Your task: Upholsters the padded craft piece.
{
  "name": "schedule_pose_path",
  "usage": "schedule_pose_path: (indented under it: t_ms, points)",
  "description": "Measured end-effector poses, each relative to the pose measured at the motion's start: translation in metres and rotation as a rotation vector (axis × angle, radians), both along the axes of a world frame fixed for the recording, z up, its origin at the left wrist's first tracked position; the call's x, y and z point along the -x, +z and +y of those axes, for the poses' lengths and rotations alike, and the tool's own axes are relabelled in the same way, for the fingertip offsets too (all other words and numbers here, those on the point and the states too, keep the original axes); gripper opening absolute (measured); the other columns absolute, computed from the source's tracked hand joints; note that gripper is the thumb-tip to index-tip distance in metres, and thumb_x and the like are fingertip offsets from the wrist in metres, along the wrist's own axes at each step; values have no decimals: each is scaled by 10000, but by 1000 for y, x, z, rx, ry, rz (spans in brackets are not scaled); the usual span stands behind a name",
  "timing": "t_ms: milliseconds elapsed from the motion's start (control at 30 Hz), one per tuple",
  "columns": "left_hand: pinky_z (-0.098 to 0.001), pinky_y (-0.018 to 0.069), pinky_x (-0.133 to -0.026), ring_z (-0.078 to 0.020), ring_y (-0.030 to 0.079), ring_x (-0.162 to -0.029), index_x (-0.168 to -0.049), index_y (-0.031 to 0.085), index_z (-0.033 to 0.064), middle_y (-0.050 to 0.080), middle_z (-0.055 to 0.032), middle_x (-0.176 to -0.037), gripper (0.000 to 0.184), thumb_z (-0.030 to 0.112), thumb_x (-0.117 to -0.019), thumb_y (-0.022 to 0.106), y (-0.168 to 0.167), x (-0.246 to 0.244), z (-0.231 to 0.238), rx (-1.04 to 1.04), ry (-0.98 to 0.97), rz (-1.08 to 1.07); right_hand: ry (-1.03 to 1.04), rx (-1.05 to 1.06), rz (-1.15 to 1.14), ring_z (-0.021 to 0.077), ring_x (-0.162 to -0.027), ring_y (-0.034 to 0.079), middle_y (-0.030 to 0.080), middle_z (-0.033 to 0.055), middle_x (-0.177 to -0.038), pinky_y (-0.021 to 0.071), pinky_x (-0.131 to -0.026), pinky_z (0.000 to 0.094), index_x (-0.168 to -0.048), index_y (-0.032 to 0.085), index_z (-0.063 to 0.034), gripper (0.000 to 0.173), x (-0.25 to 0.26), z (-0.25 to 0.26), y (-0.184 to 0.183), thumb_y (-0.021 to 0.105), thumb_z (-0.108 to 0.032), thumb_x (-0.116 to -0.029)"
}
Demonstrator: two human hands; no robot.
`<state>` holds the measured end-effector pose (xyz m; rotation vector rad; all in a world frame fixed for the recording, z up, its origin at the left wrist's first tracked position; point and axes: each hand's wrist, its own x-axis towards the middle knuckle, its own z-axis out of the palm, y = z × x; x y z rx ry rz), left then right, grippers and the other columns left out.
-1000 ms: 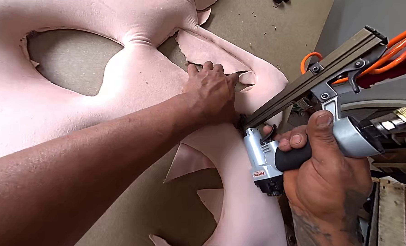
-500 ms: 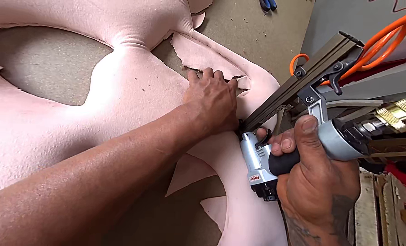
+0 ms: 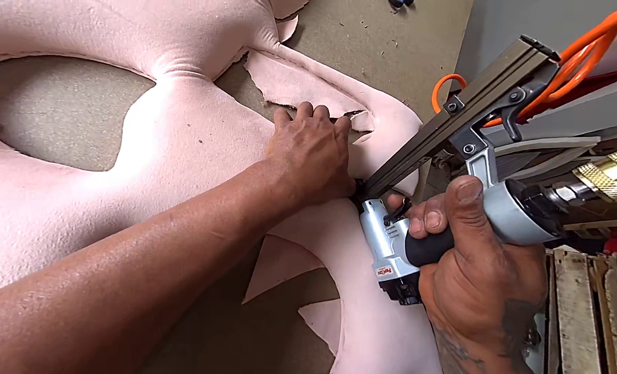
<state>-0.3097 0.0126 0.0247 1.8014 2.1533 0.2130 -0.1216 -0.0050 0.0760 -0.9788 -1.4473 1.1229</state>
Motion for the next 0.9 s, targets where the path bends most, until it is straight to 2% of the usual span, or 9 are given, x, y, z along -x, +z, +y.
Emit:
schedule_pose_path:
  t_ms: [100,200,300,433,733,900]
  points:
    - [-549,429,-773,-341,577,-1031,-1141,632,190,596,-91,-1027,705,682,-648,741,-1,0,1,-10,1,0,66,37,-10,202,-540,603,535,37,-621,626,-615,431,-923,633,-99,163,-14,5,7,670,-237,-1002]
    - [-544,431,-776,-334,582,-1032,-1128,644,185,602,-83,-1020,685,690,-672,726,-2,3,-2,-33,-23,-21,112,72,-12,203,-518,597,528,42,-595,627,-610,443,-903,637,-93,176,-22,5,13,674,-237,-997]
    - [-539,435,-816,-301,585,-1031,-1151,665,221,610,-50,-1013,638,694,-724,700,-1,10,-4,-50,-52,-91,132,67,-16,210,-529,605,535,49,-599,630,-628,454,-904,634,-86,190,-21,7,13,661,-244,-1006]
    - [-561,478,-866,-261,616,-1059,-1085,716,250,649,-22,-1039,471,646,-835,659,4,22,-3,-13,-71,-201,154,35,-3,209,-534,610,540,44,-603,631,-630,444,-903,626,-88,180,-18,9,9,675,-232,-998]
    - [-543,454,-815,-299,588,-1065,-1125,674,217,612,-51,-1032,548,645,-785,709,4,18,2,38,-107,-108,188,28,-10,212,-533,606,532,32,-596,637,-668,486,-891,618,-91,210,-20,15,7,666,-261,-1005]
    - [-550,454,-815,-316,581,-1091,-1143,669,206,612,-67,-1071,559,637,-790,715,5,17,2,50,-106,-111,183,9,-45,205,-530,599,544,38,-612,605,-574,398,-906,609,-94,191,-13,15,7,672,-249,-999]
